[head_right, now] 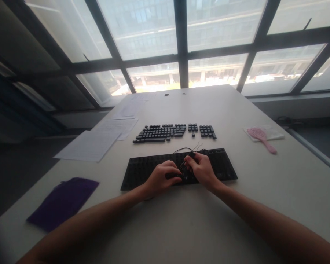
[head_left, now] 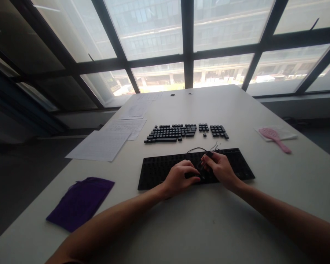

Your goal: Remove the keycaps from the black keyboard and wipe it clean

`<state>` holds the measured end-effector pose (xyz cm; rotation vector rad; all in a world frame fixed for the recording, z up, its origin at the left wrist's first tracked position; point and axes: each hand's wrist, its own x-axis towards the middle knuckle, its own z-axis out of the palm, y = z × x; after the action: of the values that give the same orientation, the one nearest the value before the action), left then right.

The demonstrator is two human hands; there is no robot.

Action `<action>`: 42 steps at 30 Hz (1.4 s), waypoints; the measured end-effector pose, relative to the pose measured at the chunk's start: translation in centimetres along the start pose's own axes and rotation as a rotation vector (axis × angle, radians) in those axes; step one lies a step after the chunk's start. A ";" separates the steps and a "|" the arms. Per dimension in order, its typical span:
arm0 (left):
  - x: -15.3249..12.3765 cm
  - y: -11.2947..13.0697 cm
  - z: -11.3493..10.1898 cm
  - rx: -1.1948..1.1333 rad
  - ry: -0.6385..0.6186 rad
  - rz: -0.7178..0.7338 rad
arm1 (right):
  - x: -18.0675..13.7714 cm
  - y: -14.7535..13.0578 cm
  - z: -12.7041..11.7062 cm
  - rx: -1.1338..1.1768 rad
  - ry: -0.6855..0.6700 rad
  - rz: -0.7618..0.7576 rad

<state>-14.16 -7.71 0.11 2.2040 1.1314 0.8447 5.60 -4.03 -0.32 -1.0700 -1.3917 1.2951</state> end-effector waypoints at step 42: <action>6.0 -0.9 -2.7 0.259 0.138 0.025 | -0.4 -1.5 -1.2 -0.044 -0.075 -0.144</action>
<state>-13.83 -1.73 3.10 2.4026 1.3484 0.9170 6.87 -4.32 1.17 -0.9403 -1.5313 1.2154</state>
